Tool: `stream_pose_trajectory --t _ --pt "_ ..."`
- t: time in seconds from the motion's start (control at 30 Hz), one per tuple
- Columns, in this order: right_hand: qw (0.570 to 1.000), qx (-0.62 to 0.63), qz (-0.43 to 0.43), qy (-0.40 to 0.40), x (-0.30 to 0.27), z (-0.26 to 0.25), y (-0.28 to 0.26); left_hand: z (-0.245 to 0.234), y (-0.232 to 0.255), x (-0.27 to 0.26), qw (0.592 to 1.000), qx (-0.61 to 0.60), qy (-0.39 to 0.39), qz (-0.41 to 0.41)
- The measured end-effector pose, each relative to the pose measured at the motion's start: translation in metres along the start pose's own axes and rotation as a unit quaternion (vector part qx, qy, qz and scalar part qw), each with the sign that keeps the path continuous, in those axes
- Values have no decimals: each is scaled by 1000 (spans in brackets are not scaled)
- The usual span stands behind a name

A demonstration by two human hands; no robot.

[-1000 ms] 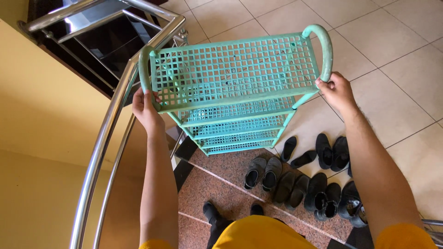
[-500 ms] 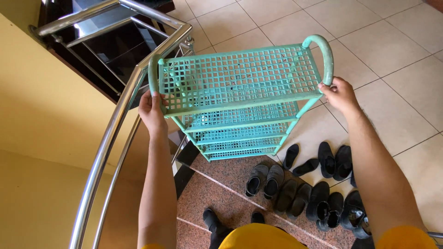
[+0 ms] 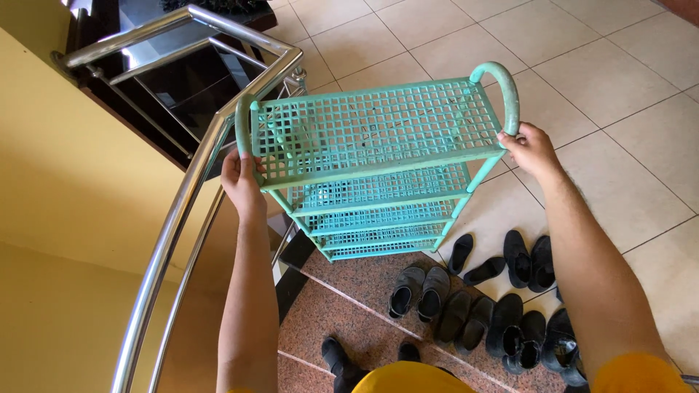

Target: Assemble a plastic tiered shoe rack by connecting the shelves and support legs

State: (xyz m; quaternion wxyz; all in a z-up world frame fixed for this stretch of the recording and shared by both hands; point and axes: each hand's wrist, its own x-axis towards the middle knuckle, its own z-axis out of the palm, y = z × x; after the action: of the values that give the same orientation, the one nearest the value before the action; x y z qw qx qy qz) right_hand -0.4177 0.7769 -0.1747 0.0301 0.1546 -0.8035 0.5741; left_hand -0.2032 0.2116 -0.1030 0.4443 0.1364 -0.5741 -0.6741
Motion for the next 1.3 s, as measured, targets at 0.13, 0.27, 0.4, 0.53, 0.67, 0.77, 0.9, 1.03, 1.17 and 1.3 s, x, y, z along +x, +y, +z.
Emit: stream_pose_trajectory --t 0.13,0.27,0.4,0.53,0.67,0.77,0.9,1.03,1.17,1.3 --pt "1000 10 -10 1 7 -2 14 -1 -13 9 1000 6 3 4" --pt "999 -9 37 3 8 -5 -6 6 -11 5 999 30 16 33" --pt "981 132 109 89 25 8 -15 -6 -29 5 997 56 24 48" --pt "927 261 216 161 39 24 -61 -17 -44 7 997 46 46 38" --pt "958 203 200 45 83 17 -16 -14 -38 5 995 68 74 1" --pt "962 196 190 31 97 18 -23 -37 -73 21 994 68 88 -10" --pt "966 190 176 9 100 29 -36 -59 -96 26 990 74 122 -24" --pt "966 195 169 5 98 43 -53 -62 -99 29 987 43 150 -49" --pt "969 191 158 -6 94 51 -68 -60 -89 26 987 49 149 -30" --pt "999 41 22 10 157 96 102 -55 -79 27 988 8 154 -26"
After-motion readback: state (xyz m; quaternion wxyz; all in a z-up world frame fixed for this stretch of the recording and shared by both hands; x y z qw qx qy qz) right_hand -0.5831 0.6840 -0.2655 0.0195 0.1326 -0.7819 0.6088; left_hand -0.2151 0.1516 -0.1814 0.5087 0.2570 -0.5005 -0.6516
